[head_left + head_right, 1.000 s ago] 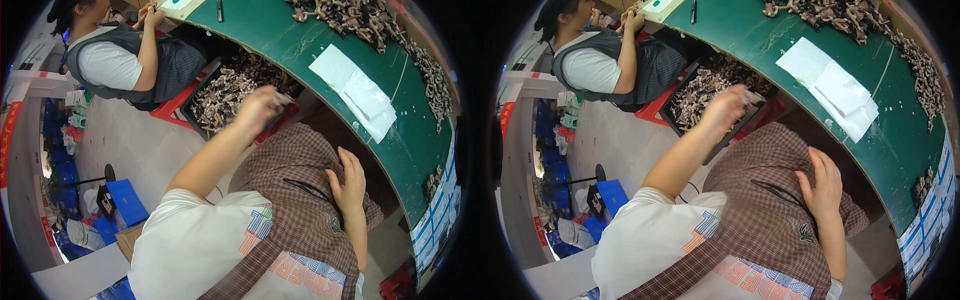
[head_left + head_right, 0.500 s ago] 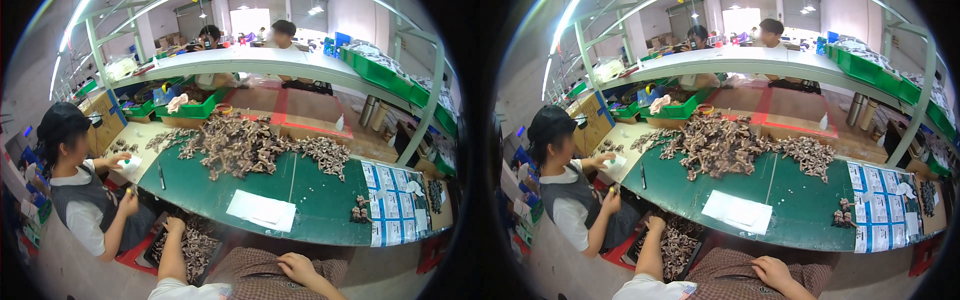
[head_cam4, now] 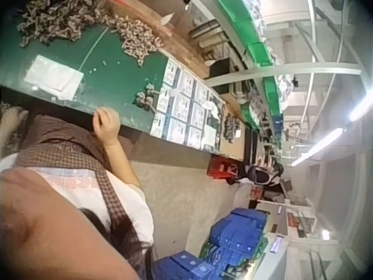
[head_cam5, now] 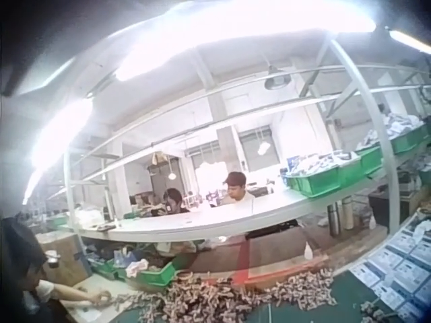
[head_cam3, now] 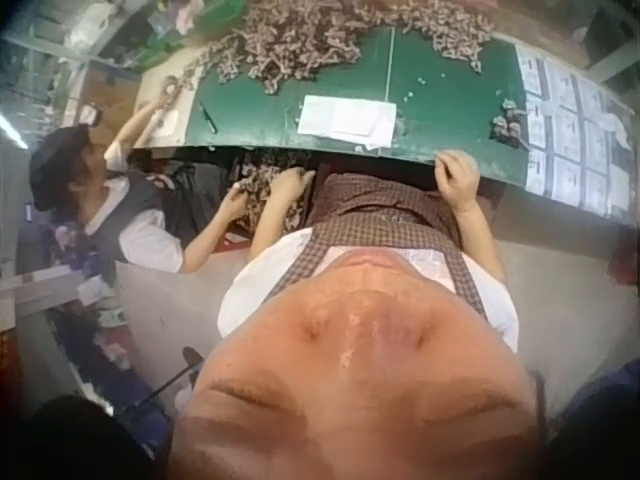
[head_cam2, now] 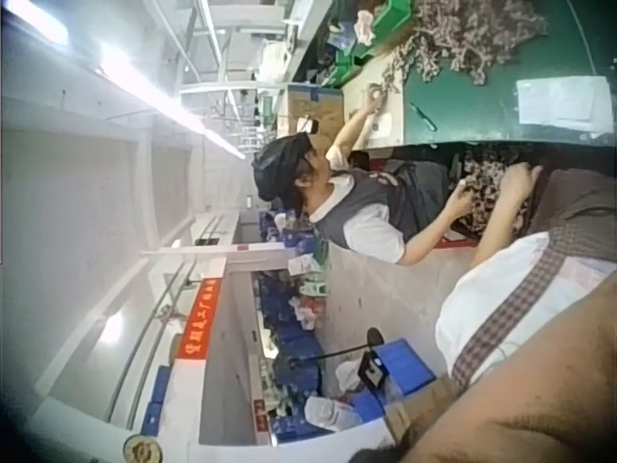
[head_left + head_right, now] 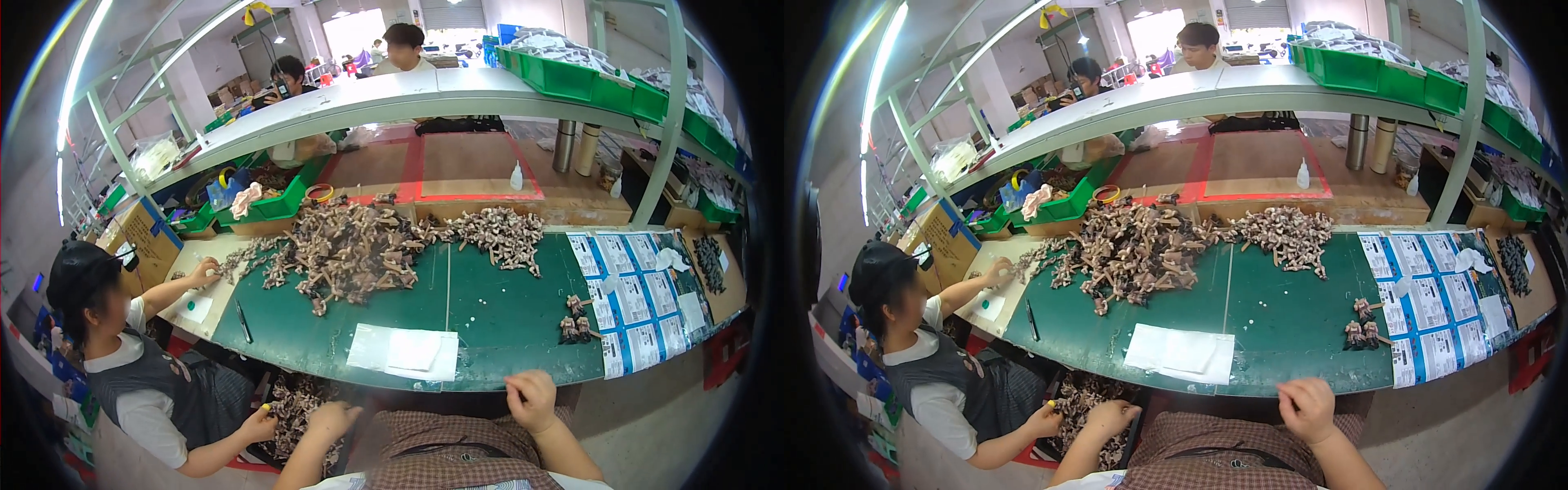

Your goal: The person assembles toy figurines by attaching parts together by hand, wipes them with a cloth, lines the figurines up on the table, and applies glue to them using a squeeze bottle.

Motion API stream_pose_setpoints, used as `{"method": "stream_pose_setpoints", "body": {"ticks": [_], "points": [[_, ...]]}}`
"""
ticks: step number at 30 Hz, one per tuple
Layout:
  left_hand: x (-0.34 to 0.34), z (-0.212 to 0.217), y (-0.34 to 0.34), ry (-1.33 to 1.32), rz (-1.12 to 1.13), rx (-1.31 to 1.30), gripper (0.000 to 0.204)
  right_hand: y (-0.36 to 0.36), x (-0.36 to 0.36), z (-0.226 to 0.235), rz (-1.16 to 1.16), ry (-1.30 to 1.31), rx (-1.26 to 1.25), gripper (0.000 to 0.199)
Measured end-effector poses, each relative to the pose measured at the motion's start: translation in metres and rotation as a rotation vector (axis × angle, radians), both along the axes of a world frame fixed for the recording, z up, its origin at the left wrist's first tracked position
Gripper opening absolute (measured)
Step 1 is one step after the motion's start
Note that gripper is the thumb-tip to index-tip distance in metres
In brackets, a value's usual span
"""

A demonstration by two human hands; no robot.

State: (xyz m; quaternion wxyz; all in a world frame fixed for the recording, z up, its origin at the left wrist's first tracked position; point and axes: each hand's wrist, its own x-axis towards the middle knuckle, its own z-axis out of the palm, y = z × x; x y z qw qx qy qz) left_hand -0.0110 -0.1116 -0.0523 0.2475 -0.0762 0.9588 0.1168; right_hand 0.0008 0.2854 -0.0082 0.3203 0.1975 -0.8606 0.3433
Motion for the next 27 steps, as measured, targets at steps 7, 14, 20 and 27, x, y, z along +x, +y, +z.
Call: {"method": "stream_pose_setpoints", "body": {"ticks": [7,14,20,27], "points": [[0.004,0.026,0.098,-0.207,-0.553,0.531,0.049,0.037,-0.003,0.0,-0.341,-0.012,0.209,0.029],[-0.012,0.043,0.137,-0.251,-0.722,0.746,0.051,0.072,0.02,-0.012,-0.558,-0.052,0.167,0.031],[-0.006,0.038,0.144,-0.278,-0.677,0.828,0.049,0.073,0.022,-0.015,-0.591,-0.038,0.157,0.036],[0.007,-0.015,0.147,-0.277,-0.55,0.898,0.049,0.029,0.024,-0.045,0.027,0.289,0.188,0.026]]}}
